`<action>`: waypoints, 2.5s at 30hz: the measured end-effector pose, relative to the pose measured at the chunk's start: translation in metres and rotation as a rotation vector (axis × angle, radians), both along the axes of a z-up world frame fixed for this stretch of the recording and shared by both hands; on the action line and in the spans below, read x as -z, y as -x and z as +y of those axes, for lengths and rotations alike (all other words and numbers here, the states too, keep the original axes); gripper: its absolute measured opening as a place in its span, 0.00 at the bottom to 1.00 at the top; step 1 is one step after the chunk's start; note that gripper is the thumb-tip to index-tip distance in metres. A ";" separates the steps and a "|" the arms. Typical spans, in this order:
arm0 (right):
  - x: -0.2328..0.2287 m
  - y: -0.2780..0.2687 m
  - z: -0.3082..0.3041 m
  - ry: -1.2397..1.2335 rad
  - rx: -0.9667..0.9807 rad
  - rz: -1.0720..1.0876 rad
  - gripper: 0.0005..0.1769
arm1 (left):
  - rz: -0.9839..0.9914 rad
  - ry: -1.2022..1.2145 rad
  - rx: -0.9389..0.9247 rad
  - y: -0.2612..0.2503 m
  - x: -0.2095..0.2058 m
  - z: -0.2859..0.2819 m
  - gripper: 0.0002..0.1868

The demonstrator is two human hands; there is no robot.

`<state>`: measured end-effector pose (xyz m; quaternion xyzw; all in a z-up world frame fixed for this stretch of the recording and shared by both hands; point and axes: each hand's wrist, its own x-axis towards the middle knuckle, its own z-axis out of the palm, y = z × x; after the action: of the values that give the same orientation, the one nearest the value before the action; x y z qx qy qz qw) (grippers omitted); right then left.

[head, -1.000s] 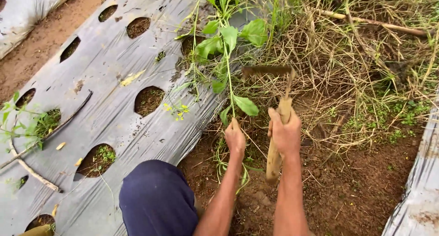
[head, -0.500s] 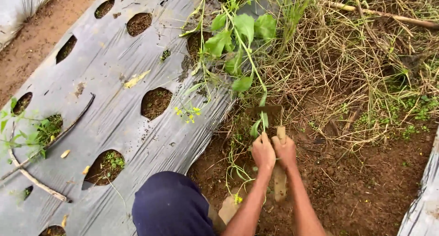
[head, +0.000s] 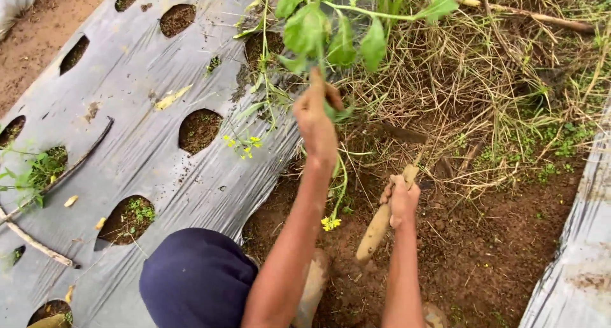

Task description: The person uses a hoe to clear weeds and dry grass from the soil between rows of plastic mulch. They then pull weeds by hand and plant a small green seedling into a hole in the plastic sheeting, patting the soil around its base.

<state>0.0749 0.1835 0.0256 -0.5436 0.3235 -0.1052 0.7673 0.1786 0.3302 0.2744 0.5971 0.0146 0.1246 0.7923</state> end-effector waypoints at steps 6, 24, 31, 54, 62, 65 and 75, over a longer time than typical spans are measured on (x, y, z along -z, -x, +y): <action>-0.009 0.003 0.005 0.047 -0.022 0.075 0.12 | -0.181 -0.171 -0.013 -0.008 0.034 0.019 0.25; -0.012 0.019 0.029 0.053 -0.003 0.187 0.11 | 0.382 -1.526 0.149 0.023 0.234 0.043 0.25; 0.005 0.020 0.031 0.050 0.012 0.199 0.11 | 0.297 -1.215 0.152 0.013 0.223 0.041 0.33; -0.049 0.000 0.054 0.147 -0.181 0.052 0.12 | 0.518 -0.742 -0.353 -0.011 0.150 0.101 0.31; -0.090 -0.015 0.080 0.229 -0.320 -0.017 0.08 | 0.484 -0.788 -0.217 0.080 0.235 0.039 0.25; -0.103 -0.016 0.077 0.297 -0.367 -0.064 0.09 | 0.561 -0.734 -0.193 0.110 0.250 0.029 0.25; -0.121 -0.022 0.045 0.432 -0.463 -0.077 0.14 | 0.752 -0.953 0.395 0.187 0.283 -0.003 0.19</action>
<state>0.0964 0.2290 0.1470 -0.7486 0.1322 -0.0145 0.6495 -0.0086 0.3275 -0.0082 0.8783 0.1242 -0.2490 0.3888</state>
